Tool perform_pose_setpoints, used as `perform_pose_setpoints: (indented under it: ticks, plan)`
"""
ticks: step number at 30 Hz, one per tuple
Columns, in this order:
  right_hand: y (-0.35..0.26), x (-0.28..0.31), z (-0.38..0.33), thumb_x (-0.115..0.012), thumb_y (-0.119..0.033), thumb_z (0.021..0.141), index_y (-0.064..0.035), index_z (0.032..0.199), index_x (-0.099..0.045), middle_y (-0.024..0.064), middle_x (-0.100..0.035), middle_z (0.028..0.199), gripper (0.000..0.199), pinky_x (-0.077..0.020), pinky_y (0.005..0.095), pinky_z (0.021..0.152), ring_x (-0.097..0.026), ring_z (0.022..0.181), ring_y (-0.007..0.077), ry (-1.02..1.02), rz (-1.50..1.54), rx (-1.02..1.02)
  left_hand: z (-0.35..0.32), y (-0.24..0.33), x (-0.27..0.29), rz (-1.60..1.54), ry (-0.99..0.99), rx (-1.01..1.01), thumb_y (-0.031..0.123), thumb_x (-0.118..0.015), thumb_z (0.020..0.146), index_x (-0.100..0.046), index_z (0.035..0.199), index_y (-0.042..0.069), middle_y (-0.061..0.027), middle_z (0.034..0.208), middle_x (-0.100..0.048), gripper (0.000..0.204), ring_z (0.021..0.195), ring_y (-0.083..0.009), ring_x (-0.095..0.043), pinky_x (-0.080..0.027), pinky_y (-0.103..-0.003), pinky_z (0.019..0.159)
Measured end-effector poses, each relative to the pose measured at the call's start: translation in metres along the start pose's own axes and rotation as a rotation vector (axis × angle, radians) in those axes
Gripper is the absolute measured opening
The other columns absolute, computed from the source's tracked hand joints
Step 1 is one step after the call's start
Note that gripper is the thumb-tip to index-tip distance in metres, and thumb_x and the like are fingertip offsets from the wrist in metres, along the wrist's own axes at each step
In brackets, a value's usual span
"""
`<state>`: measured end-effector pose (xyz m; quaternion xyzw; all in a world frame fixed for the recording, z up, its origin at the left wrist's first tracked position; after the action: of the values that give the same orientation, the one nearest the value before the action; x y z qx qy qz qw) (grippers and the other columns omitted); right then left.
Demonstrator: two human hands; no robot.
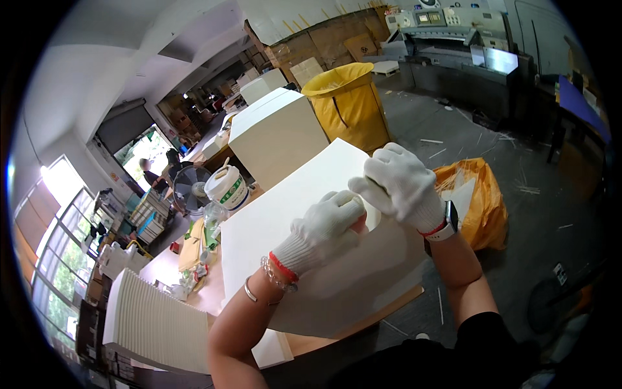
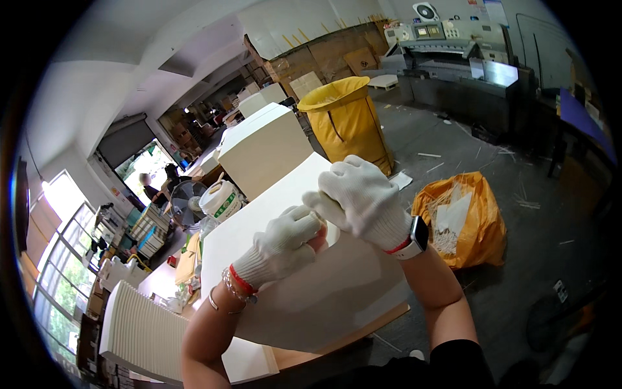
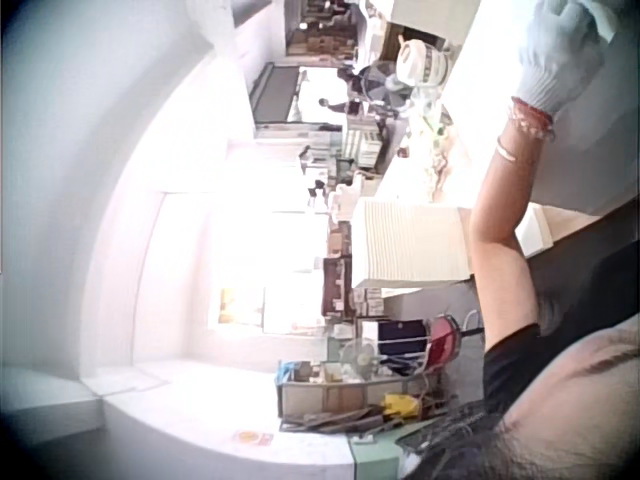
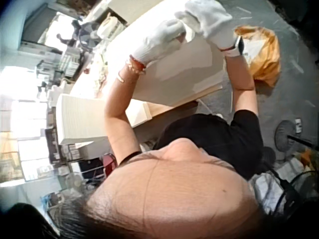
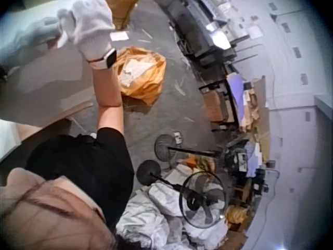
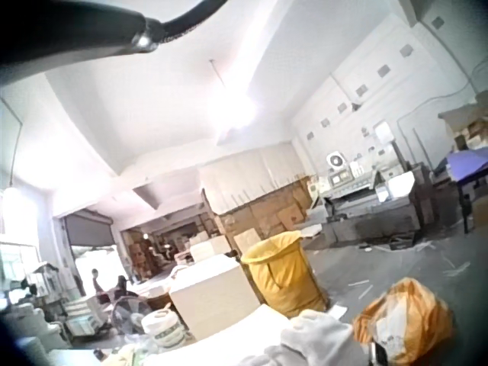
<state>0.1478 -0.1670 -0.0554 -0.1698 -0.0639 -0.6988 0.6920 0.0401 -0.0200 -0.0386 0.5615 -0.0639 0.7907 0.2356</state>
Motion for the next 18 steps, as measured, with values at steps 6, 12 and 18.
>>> perform_pose_setpoints:
  ticks: [6, 12, 18]
  plan:
    - [0.013, -0.003, -0.017, -0.061, -0.009, 0.087, 0.0001, 0.097, -0.062, 0.0086, -0.046, 0.066, 0.014, -0.0399, 0.0368, 0.056, -0.05, 0.059, 0.0225, 0.045, -0.108, 0.011, -0.005, -0.003, 0.003, -0.285, -0.003, 0.23, 0.001, -0.062, 0.083, -0.059, 0.087, 0.002, -0.0075, 0.097, -0.064, 0.006, 0.081, -0.0187, -0.059, -0.049, -0.031, 0.074]
    - [0.019, -0.009, -0.022, -0.065, -0.005, 0.076, 0.0022, 0.1, -0.061, 0.0065, -0.042, 0.066, 0.025, -0.0394, 0.0334, 0.052, -0.048, 0.057, 0.019, 0.186, -0.108, 0.049, -0.009, -0.003, 0.01, -0.32, -0.011, 0.275, 0.006, -0.076, 0.081, -0.056, 0.089, 0.001, -0.0092, 0.103, -0.065, 0.022, 0.094, -0.0192, -0.059, -0.049, -0.031, 0.085]
    - [0.021, -0.008, -0.023, -0.068, -0.002, 0.071, 0.0024, 0.097, -0.061, 0.006, -0.041, 0.066, 0.027, -0.0398, 0.0319, 0.051, -0.047, 0.057, 0.0182, 0.199, -0.2, 0.139, -0.011, -0.009, 0.006, -0.341, 0.03, 0.255, 0.013, -0.081, 0.078, -0.061, 0.102, 0.002, -0.0101, 0.108, -0.065, 0.033, 0.099, -0.0214, -0.062, -0.049, -0.032, 0.087]
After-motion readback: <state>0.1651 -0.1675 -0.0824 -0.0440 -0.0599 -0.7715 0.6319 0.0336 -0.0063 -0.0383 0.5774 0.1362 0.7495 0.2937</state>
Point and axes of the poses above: each hand's wrist, its own z-axis towards the middle knuckle, its own x-axis out of the back of the hand, y = z × x, the point moved 2 cm from there along z, towards the middle knuckle
